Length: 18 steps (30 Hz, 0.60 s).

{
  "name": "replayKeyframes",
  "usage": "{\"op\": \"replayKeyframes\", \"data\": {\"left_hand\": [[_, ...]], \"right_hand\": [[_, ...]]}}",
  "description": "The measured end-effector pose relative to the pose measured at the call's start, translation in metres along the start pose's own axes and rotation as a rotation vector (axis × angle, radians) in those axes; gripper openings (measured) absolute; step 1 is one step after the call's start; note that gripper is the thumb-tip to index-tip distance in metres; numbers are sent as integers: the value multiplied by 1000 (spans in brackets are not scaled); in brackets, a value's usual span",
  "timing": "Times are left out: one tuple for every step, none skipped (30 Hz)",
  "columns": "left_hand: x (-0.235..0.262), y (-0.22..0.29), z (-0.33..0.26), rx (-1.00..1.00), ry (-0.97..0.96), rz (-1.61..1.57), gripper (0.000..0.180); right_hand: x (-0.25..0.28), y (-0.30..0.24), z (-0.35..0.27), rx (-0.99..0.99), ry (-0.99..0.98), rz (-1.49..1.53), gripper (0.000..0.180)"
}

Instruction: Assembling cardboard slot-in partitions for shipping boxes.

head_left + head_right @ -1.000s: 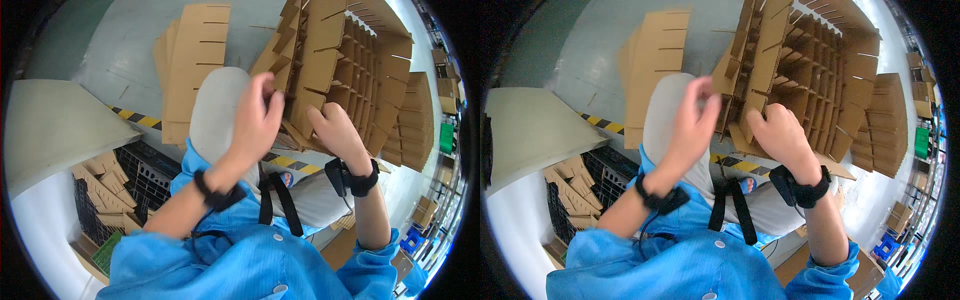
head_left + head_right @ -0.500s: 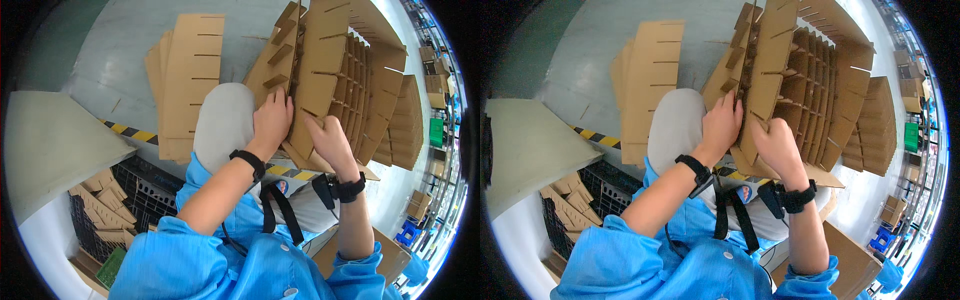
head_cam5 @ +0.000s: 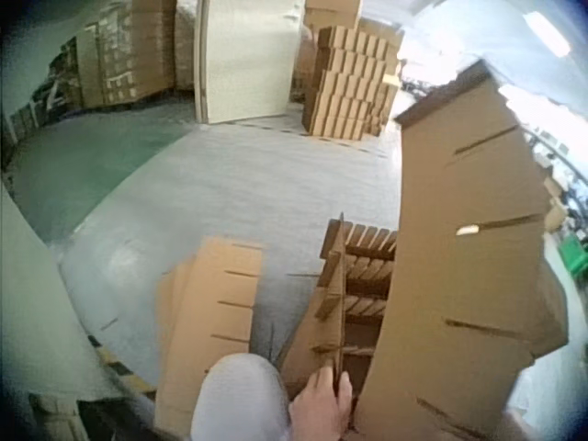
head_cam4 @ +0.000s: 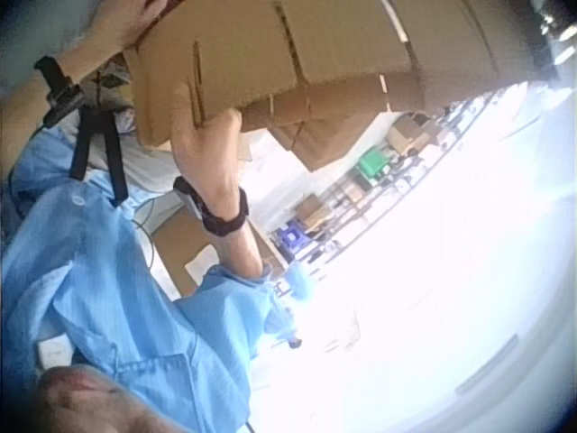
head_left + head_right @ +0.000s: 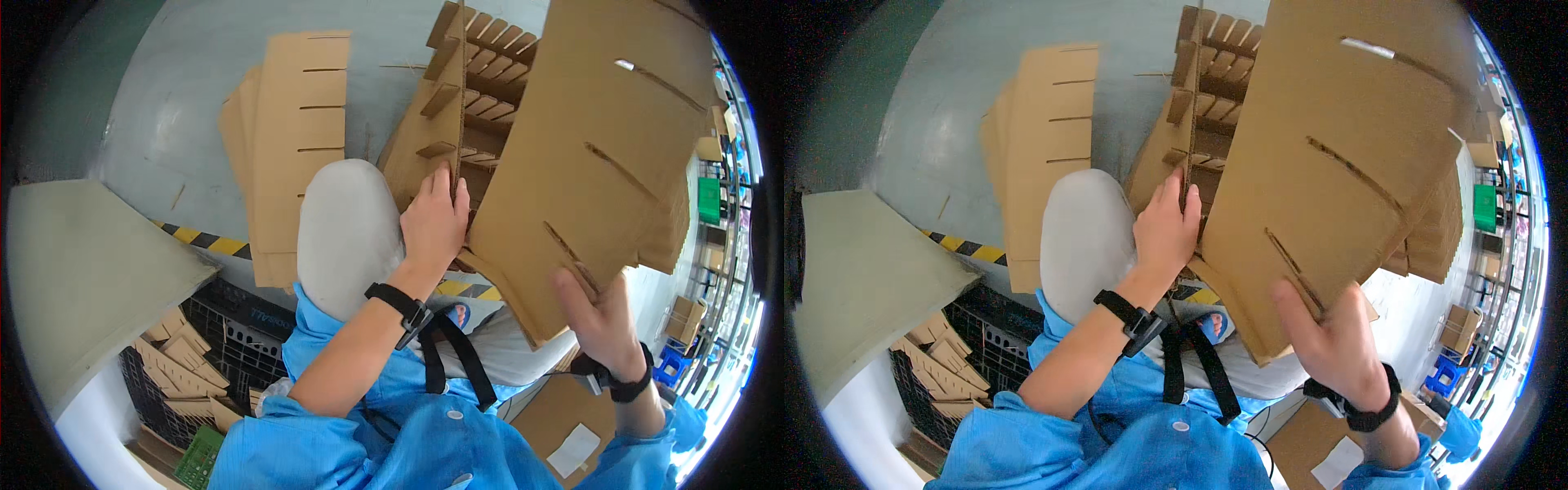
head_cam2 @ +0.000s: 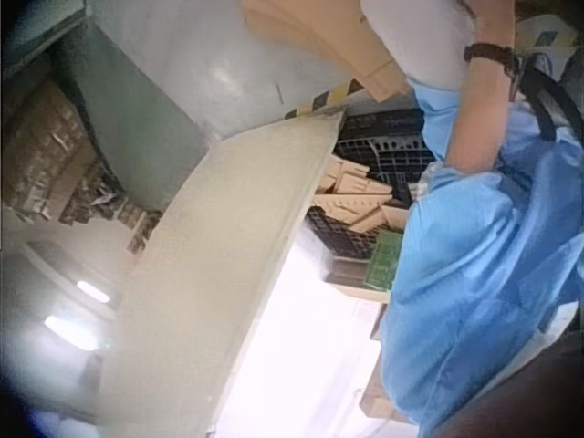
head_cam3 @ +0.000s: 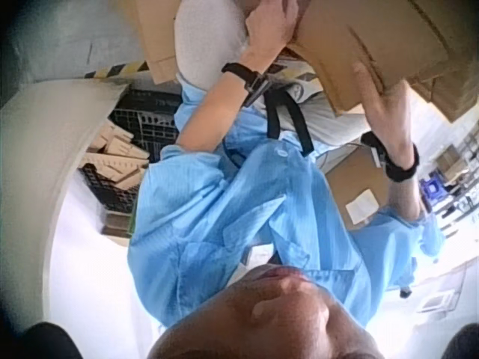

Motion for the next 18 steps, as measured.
{"op": "replayKeyframes", "data": {"left_hand": [[1, -1, 0, 5, 9, -33, 33], [0, 2, 0, 5, 14, -73, 33], [1, 1, 0, 7, 9, -66, 33], [4, 2, 1, -4, 40, -81, 33], [4, 3, 3, -22, 67, -99, 33], [3, 2, 5, -24, 58, -92, 33], [4, -2, 9, -4, 38, -80, 33], [4, -2, 13, 12, 14, -78, 33], [4, -2, 13, 29, -51, -12, 38], [4, -3, 12, 31, -85, 36, 41], [6, -2, 11, 66, -154, 21, 42], [10, -1, 11, 102, -216, 12, 45], [9, 3, 10, 89, -222, 2, 45], [18, 16, 10, -84, -99, 1, 49], [24, 33, 9, -264, 16, -11, 53], [26, 47, 6, -187, -162, -268, 55], [43, 65, -1, -96, -340, -512, 57], [50, 80, -11, 43, -451, -791, 59]], "right_hand": [[11, 3, -8, 15, 76, -7, 18], [25, 10, -20, 25, 161, -17, 19], [46, 24, -31, 12, 245, -36, 23], [67, 15, -38, 131, 360, -217, 23], [87, 20, -42, 99, 349, -137, 24], [103, 15, -45, 129, 494, -242, 28], [119, 21, -42, 115, 518, -217, 30], [134, 23, -39, 98, 551, -199, 32], [132, 12, -31, 136, 507, -231, 34], [125, -1, -22, 174, 464, -264, 36], [118, -1, -11, 237, 362, -220, 38], [101, -3, -5, 233, 354, 11, 35], [91, -9, 0, 229, 286, -87, 30], [77, -16, 3, 259, 226, -19, 28], [72, -8, 7, 149, 172, -13, 28], [58, -16, 9, 421, 340, 164, 29], [55, -11, 14, 180, 184, -65, 36], [49, -3, 19, 233, 182, -95, 41]]}}
Point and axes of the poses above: each hand's wrist, its own z-axis towards the middle knuckle, its own x-axis out of the back of the hand, y = z × x, the point moved 6 cm from there along z, towards the middle knuckle, and after that the axes turned 5 degrees about -x, right-handed, at the moved point
